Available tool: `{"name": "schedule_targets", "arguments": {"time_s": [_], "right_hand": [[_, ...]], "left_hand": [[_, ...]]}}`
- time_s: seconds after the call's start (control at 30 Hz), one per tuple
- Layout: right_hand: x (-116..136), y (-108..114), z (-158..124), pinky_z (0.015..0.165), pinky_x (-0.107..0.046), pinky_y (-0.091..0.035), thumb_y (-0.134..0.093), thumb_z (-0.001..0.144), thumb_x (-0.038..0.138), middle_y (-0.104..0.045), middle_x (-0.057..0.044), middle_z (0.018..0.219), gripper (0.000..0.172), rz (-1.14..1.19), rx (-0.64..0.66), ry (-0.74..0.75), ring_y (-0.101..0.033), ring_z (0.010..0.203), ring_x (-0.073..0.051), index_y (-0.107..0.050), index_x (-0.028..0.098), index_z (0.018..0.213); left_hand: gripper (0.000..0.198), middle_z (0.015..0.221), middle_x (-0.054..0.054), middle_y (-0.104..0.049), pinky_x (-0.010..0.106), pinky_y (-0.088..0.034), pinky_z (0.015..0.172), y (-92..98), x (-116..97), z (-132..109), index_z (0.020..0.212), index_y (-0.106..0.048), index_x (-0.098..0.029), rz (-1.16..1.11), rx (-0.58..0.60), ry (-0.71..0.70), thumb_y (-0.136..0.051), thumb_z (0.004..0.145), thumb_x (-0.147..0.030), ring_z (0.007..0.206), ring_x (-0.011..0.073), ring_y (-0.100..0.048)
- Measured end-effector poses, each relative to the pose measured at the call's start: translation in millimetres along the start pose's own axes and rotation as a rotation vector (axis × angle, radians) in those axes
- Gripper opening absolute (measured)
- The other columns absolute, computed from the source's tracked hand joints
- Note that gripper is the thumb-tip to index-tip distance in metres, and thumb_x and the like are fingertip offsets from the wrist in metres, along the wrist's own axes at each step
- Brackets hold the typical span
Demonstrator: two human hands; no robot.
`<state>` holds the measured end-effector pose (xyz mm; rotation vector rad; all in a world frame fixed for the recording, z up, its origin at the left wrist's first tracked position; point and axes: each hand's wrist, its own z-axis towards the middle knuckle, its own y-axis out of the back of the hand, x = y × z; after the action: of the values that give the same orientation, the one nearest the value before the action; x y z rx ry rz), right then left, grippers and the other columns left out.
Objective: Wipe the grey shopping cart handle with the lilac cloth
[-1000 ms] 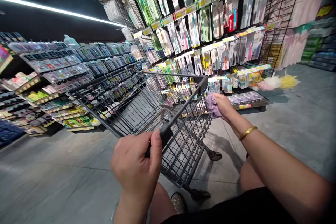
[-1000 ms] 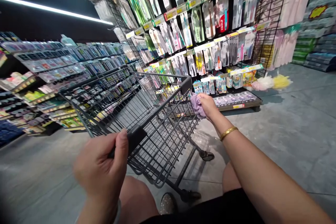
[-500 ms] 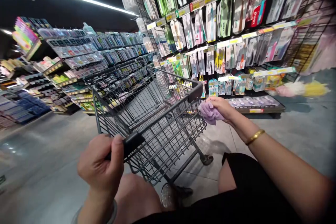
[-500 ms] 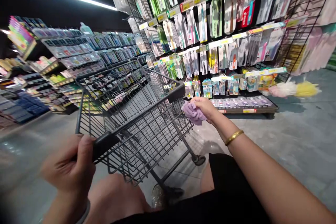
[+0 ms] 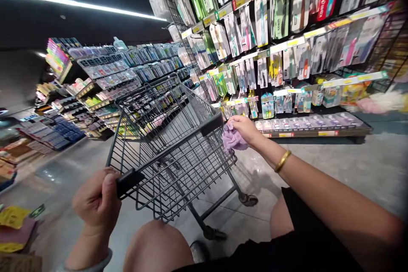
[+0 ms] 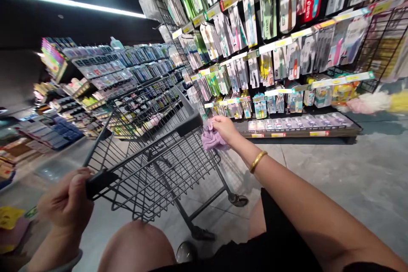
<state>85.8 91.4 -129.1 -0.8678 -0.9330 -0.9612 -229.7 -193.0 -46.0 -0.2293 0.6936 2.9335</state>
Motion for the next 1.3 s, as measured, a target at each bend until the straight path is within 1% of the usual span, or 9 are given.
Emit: {"name": "schedule_targets", "arguments": {"time_s": [0.27,0.37,0.43,0.6,0.7,0.8,0.9,1.03,1.3], "right_hand": [[25,-82,22,0.096,-0.033,-0.044,-0.048,0.078,0.02,-0.062,-0.005,0.108,0.018,-0.163,-0.271,0.277,-0.055,0.104,-0.018,-0.06,0.021,0.091],[6,-106,13,0.103,-0.034,-0.041,-0.051,0.078,0.013,-0.062,-0.006,0.11,0.019,-0.272,-0.201,0.288,-0.054,0.111,-0.019,-0.064,0.021,0.091],[-19,-114,7,0.102,-0.034,-0.043,-0.053,0.08,0.01,-0.063,-0.006,0.105,0.019,-0.346,-0.116,0.231,-0.056,0.109,-0.019,-0.066,0.021,0.088],[-74,-128,-2,0.087,-0.037,-0.055,-0.062,0.093,0.035,-0.066,-0.005,0.106,0.022,-0.428,0.095,0.013,-0.064,0.095,-0.017,-0.066,0.017,0.103],[-65,-148,0,0.079,-0.032,-0.056,-0.057,0.096,0.036,-0.067,-0.003,0.097,0.022,-0.372,0.156,-0.004,-0.064,0.085,-0.013,-0.064,0.015,0.102],[-28,-176,3,0.082,-0.026,-0.053,-0.046,0.093,0.019,-0.067,0.0,0.095,0.018,-0.266,0.154,0.101,-0.064,0.089,-0.012,-0.063,0.02,0.097],[-5,-199,-4,0.102,-0.028,-0.046,-0.048,0.087,0.015,-0.062,-0.002,0.12,0.026,-0.168,0.099,0.287,-0.057,0.115,-0.013,-0.062,0.024,0.108],[-31,-216,-19,0.105,-0.034,-0.044,-0.05,0.084,0.011,-0.058,-0.008,0.116,0.029,-0.15,0.071,0.377,-0.054,0.114,-0.018,-0.061,0.02,0.109],[-64,-229,-22,0.097,-0.033,-0.046,-0.055,0.079,0.008,-0.057,-0.004,0.109,0.029,-0.238,0.234,0.298,-0.055,0.105,-0.017,-0.064,0.023,0.103]], "left_hand": [[0.024,0.069,-0.002,-0.073,0.034,-0.056,0.078,27.2,62,19,0.064,-0.07,-0.025,0.211,0.052,-0.031,-0.06,0.08,-0.039,0.078,0.0228,-0.072],[0.031,0.073,0.0,-0.074,0.044,-0.051,0.094,30.5,34,30,0.076,-0.072,-0.029,0.507,0.035,-0.168,-0.048,0.088,-0.044,0.08,0.0253,-0.069],[0.039,0.102,0.01,-0.074,0.045,-0.047,0.101,22.4,1,42,0.105,-0.072,-0.023,0.603,0.125,-0.095,-0.04,0.095,-0.042,0.104,0.0285,-0.067],[0.056,0.123,0.01,-0.07,0.038,-0.047,0.092,-35.4,-78,92,0.137,-0.059,-0.023,0.57,0.427,0.081,-0.032,0.098,-0.054,0.105,0.027,-0.066],[0.065,0.119,0.01,-0.073,0.035,-0.048,0.083,-73.8,-94,113,0.138,-0.059,-0.025,0.591,0.652,0.18,-0.024,0.097,-0.062,0.104,0.0288,-0.067],[0.064,0.098,0.012,-0.076,0.034,-0.046,0.071,-98.8,-89,110,0.108,-0.073,-0.02,0.734,0.822,0.152,-0.022,0.098,-0.056,0.09,0.0302,-0.07],[0.057,0.085,0.015,-0.073,0.033,-0.039,0.061,-109.3,-77,90,0.093,-0.072,-0.015,0.924,0.681,0.098,-0.022,0.098,-0.041,0.079,0.0311,-0.069],[0.058,0.076,0.012,-0.072,0.031,-0.028,0.056,-106.4,-63,70,0.085,-0.071,-0.018,0.962,0.488,0.159,-0.021,0.099,-0.044,0.072,0.0293,-0.068],[0.053,0.072,0.009,-0.07,0.03,-0.017,0.055,-68.9,-43,59,0.086,-0.07,-0.021,0.987,0.486,0.182,-0.026,0.099,-0.047,0.067,0.023,-0.062]]}}
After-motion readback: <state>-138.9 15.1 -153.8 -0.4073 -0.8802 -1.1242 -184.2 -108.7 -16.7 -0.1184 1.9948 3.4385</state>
